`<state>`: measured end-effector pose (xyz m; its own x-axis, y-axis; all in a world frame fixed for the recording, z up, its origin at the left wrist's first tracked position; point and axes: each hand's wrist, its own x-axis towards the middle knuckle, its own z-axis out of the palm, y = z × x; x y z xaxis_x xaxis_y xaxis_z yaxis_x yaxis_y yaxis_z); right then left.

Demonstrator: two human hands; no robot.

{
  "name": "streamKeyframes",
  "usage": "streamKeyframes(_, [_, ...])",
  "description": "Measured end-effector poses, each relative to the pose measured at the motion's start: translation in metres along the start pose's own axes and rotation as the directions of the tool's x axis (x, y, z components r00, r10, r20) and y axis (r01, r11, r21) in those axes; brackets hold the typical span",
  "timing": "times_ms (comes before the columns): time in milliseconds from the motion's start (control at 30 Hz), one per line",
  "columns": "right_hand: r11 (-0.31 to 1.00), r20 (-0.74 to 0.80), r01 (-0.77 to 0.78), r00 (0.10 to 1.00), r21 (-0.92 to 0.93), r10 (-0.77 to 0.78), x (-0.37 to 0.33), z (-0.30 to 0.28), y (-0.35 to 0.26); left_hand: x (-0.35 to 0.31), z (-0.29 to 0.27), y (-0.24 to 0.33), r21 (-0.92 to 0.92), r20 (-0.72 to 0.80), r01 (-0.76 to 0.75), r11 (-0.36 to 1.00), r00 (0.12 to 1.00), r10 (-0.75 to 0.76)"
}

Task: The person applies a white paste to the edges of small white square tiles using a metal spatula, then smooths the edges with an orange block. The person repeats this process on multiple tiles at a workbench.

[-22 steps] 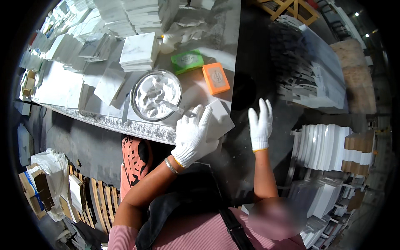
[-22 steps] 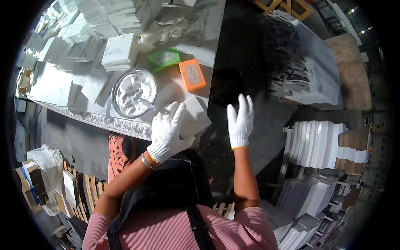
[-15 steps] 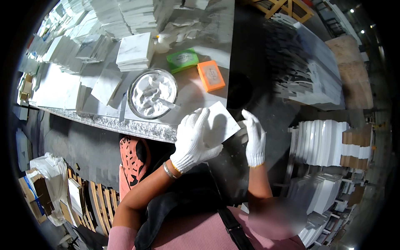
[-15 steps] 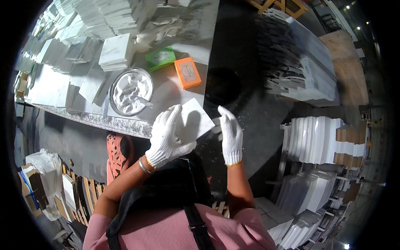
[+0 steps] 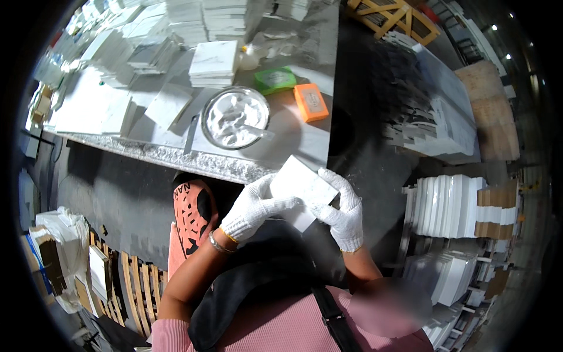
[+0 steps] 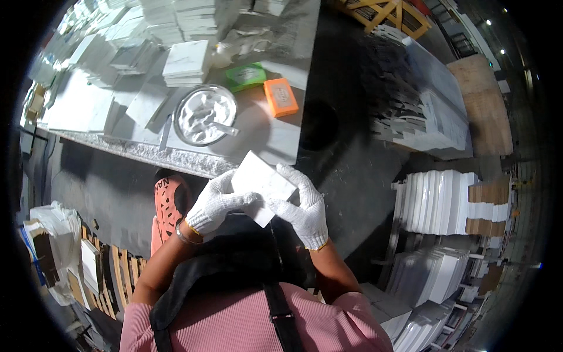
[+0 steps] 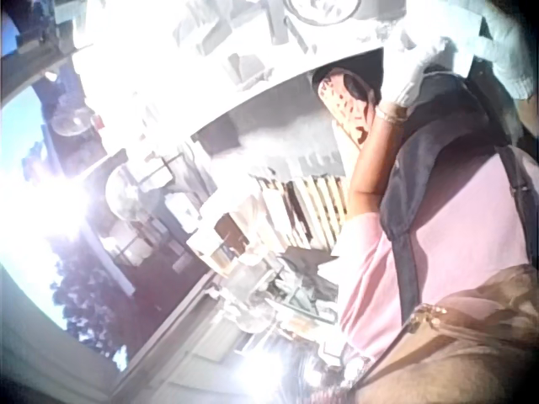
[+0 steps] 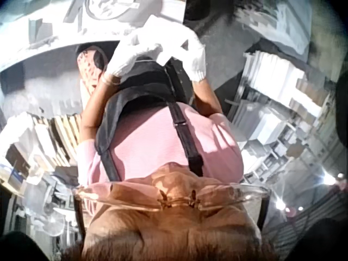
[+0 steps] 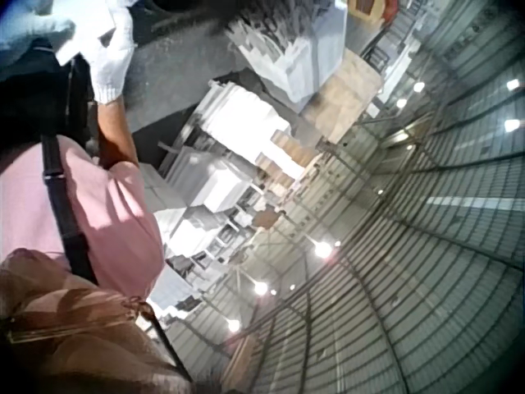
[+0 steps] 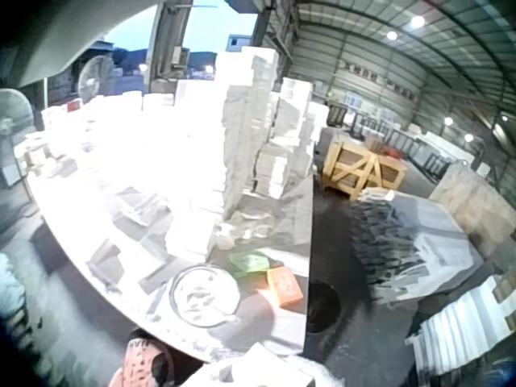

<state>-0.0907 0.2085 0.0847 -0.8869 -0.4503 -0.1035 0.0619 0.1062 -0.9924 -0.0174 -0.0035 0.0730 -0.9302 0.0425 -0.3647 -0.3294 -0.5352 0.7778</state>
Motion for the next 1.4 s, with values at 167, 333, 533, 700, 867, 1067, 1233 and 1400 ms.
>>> streamKeyframes(167, [1.000,-0.022,0.012,1.000,-0.025,-0.013,0.007,0.021,0.002,-0.031,-0.017,-0.003,0.076,-0.090,0.010,0.997,0.996,-0.003])
streamKeyframes(333, [0.994,-0.061,-0.067,0.996,0.084,0.072,0.036,0.015,0.003,-0.049,-0.035,-0.019,-0.089,-0.152,-0.025,0.996,0.988,0.011])
streamKeyframes(533, [0.991,0.161,-0.101,0.983,0.086,0.086,0.030,0.014,0.005,-0.052,-0.050,-0.029,-0.265,-0.101,0.001,0.964,0.994,-0.029])
streamKeyframes(700, [0.968,0.337,-0.125,0.940,0.218,0.046,0.018,0.021,0.016,-0.046,-0.055,-0.040,-0.352,-0.075,0.073,0.933,0.992,-0.106])
streamKeyframes(867, [0.973,0.386,0.157,0.919,-0.170,-0.081,0.017,0.026,0.001,-0.043,-0.045,-0.033,-0.364,-0.092,0.095,0.927,0.986,-0.137])
streamKeyframes(1067, [0.999,0.249,0.033,0.968,-0.005,-0.030,0.021,0.021,-0.002,-0.040,-0.059,-0.044,-0.330,-0.025,0.126,0.935,0.989,-0.142])
streamKeyframes(1233, [0.996,0.174,-0.084,0.982,0.027,0.078,0.027,0.010,0.005,-0.043,-0.053,-0.041,-0.392,-0.071,0.069,0.917,0.992,-0.105])
streamKeyframes(1400, [0.999,0.243,-0.035,0.970,-0.001,0.034,0.027,0.016,0.002,-0.046,-0.047,-0.029,-0.349,-0.083,0.055,0.935,0.993,-0.090])
